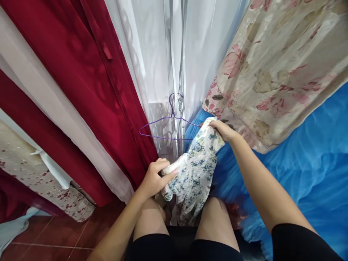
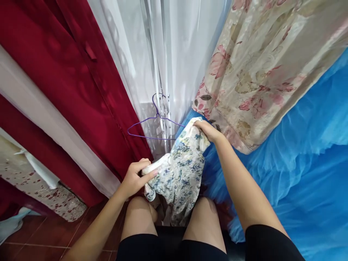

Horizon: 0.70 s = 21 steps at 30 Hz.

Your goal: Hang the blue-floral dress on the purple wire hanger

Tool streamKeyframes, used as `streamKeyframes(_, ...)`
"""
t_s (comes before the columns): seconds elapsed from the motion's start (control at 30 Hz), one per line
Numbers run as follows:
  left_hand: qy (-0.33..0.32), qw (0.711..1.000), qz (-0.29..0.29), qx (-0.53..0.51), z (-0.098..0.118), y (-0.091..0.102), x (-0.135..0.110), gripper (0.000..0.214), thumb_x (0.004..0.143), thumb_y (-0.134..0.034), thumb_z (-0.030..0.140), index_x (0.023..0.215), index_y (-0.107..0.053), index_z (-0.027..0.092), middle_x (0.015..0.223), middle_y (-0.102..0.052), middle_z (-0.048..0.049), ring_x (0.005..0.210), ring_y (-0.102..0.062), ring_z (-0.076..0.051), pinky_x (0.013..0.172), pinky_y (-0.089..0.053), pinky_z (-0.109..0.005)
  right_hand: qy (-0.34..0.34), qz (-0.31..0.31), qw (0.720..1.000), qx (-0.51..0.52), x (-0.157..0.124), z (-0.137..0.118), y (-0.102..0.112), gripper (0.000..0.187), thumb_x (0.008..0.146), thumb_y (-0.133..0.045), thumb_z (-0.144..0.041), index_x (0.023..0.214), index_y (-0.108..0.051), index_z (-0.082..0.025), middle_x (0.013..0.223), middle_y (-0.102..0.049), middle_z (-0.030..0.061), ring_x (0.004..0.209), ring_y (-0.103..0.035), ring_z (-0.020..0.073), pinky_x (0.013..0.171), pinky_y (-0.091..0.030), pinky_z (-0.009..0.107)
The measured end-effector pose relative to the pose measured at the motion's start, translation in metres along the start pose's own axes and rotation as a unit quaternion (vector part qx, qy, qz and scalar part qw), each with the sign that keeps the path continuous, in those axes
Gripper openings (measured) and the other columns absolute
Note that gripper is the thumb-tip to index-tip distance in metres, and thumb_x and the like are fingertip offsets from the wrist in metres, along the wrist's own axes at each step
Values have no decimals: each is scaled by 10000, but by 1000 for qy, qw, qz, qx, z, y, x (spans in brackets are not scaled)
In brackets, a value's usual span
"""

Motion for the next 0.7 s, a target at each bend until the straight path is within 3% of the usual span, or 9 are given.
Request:
streamKeyframes(0.1,19,996,84,-5,-31,37,-1,443,875,-669,356,547,-415,199,586,-375,18,604,-389,-151,605,-317,-290,-19,-86,996,-16,2,-3,-29,219,665,-818,-263,836,-744,-149,722,-737,28,617,-644,175,552,-491,255)
streamKeyframes(0.2,26,986,124,112,-81,82,-4,328,809,-724,333,561,-554,203,650,-522,-11,704,-489,-190,736,-383,-311,-3,-118,992,-41,-6,-14,-35,379,644,-837,-216,1010,-773,-145,826,-768,34,641,-662,147,551,-471,220)
streamKeyframes(0.3,65,983,58,159,-127,111,4,140,753,-759,338,698,-700,224,810,-674,-50,840,-568,-240,853,-413,-333,-24,-147,987,-51,-13,-18,-35,423,661,-828,-219,1070,-781,-124,903,-782,85,687,-691,165,580,-493,245)
streamKeyframes(0.37,71,985,43,150,-141,123,16,115,797,-707,341,796,-718,226,866,-707,-60,889,-580,-252,898,-421,-343,-15,-161,985,-66,-16,-21,-36,405,677,-828,-242,1065,-786,-135,925,-780,88,700,-687,164,586,-495,247)
streamKeyframes(0.43,53,982,84,160,-139,134,34,129,855,-634,331,886,-698,224,977,-720,-67,963,-576,-259,966,-409,-369,1,-161,984,-80,-17,-23,-36,348,691,-832,-270,1016,-790,-155,890,-773,65,681,-669,153,578,-487,239)
streamKeyframes(0.57,21,973,151,171,-112,142,79,194,939,-489,307,1065,-608,218,1178,-672,-77,1082,-569,-250,1025,-404,-402,-5,-155,985,-77,-21,-27,-34,230,702,-848,-308,878,-765,-185,703,-711,-6,564,-600,119,516,-443,217)
streamKeyframes(0.63,30,985,135,107,-98,136,97,268,955,-453,332,1178,-546,216,1133,-666,-76,971,-609,-212,905,-475,-351,-33,-156,985,-64,-24,-25,-32,266,723,-844,-340,937,-763,-204,768,-736,6,611,-635,143,545,-474,231)
streamKeyframes(0.7,39,988,128,73,-85,129,106,397,925,-532,396,1281,-490,227,1117,-651,-64,791,-600,-156,741,-485,-277,-53,-137,987,-57,-29,-18,-28,380,745,-836,-387,1084,-748,-239,951,-769,33,750,-690,186,629,-522,260)
Point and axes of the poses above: each hand's wrist, its own x-axis towards the middle knuckle, its own y-axis out of the back of the hand, z = x × y, the point moved 5 cm from there along x, towards the middle knuckle
